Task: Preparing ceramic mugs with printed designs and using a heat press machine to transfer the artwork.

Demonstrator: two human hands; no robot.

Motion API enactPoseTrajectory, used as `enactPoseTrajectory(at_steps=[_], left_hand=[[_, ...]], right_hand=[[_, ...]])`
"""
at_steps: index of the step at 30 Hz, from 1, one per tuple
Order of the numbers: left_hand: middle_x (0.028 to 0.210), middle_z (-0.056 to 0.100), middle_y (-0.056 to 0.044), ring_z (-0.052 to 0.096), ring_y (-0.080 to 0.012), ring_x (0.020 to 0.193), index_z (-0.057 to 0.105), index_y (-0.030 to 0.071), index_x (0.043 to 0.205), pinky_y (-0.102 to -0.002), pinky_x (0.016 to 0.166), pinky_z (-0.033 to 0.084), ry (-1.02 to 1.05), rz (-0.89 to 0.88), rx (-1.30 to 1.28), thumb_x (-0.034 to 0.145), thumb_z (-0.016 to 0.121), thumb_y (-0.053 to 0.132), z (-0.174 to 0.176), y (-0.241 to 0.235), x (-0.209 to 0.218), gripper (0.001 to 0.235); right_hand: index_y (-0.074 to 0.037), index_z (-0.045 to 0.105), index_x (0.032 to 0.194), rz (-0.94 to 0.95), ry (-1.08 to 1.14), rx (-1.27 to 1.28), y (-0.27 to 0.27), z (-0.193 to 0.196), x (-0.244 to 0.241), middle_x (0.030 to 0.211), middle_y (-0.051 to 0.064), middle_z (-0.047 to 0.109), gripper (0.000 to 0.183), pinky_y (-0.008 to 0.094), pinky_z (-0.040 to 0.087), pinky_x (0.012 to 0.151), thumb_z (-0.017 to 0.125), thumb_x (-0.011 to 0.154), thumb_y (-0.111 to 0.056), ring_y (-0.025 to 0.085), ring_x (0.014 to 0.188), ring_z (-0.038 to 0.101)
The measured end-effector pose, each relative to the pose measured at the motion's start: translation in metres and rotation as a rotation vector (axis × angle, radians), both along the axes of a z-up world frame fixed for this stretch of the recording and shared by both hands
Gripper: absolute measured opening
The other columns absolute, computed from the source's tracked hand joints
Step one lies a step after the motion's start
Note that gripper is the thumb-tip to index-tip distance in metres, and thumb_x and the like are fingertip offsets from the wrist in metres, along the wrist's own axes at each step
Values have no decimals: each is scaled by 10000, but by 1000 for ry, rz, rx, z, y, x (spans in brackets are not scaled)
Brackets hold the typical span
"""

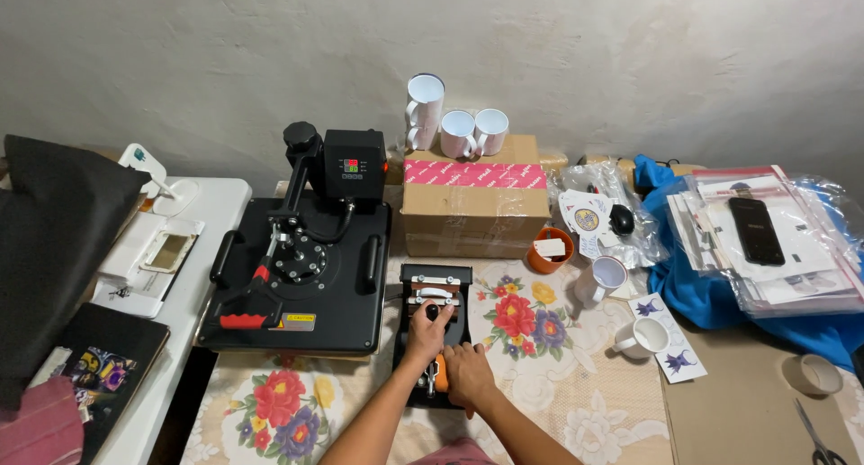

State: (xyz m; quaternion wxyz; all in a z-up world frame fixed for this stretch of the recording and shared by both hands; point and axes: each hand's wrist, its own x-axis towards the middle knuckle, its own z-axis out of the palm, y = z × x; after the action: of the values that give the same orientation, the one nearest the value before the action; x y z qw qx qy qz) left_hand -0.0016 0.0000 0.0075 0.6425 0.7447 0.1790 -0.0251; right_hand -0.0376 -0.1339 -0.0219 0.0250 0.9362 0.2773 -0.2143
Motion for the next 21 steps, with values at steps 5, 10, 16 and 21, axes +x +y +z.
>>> enactPoseTrajectory(at_steps=[5,10,16,21], left_hand=[[600,497,26,430,-162,532,601,160,957,-388,574,363,-26,11,49,1045,748,530,-14,0,3,408],[578,490,27,429,-155,519,591,175,933,-379,556,347,0,0,21,1060,750,510,-10,0,3,392],[577,481,28,431,-159,515,596,169,940,-384,557,356,-10,-7,28,1055,745,527,-8,0,1,404],[571,476,24,409,-150,509,571,169,897,-371,546,352,-71,14,-1,1048,780,489,-18,0,5,411]], right_hand=[[-111,564,1349,5,7,-25,1,7,-2,1247,140,717,793,499,414,1075,996,688,-191,350,1187,608],[-115,574,1322,3,-7,-9,0,5,-2,1237,142,724,739,503,413,1073,967,700,-182,345,1182,611],[-116,575,1335,-3,25,-2,-1,6,-2,1251,129,700,644,501,403,1092,879,769,-168,337,1191,586],[-109,572,1346,-5,11,8,-1,5,-2,1254,136,705,707,498,402,1089,913,729,-160,341,1195,589]])
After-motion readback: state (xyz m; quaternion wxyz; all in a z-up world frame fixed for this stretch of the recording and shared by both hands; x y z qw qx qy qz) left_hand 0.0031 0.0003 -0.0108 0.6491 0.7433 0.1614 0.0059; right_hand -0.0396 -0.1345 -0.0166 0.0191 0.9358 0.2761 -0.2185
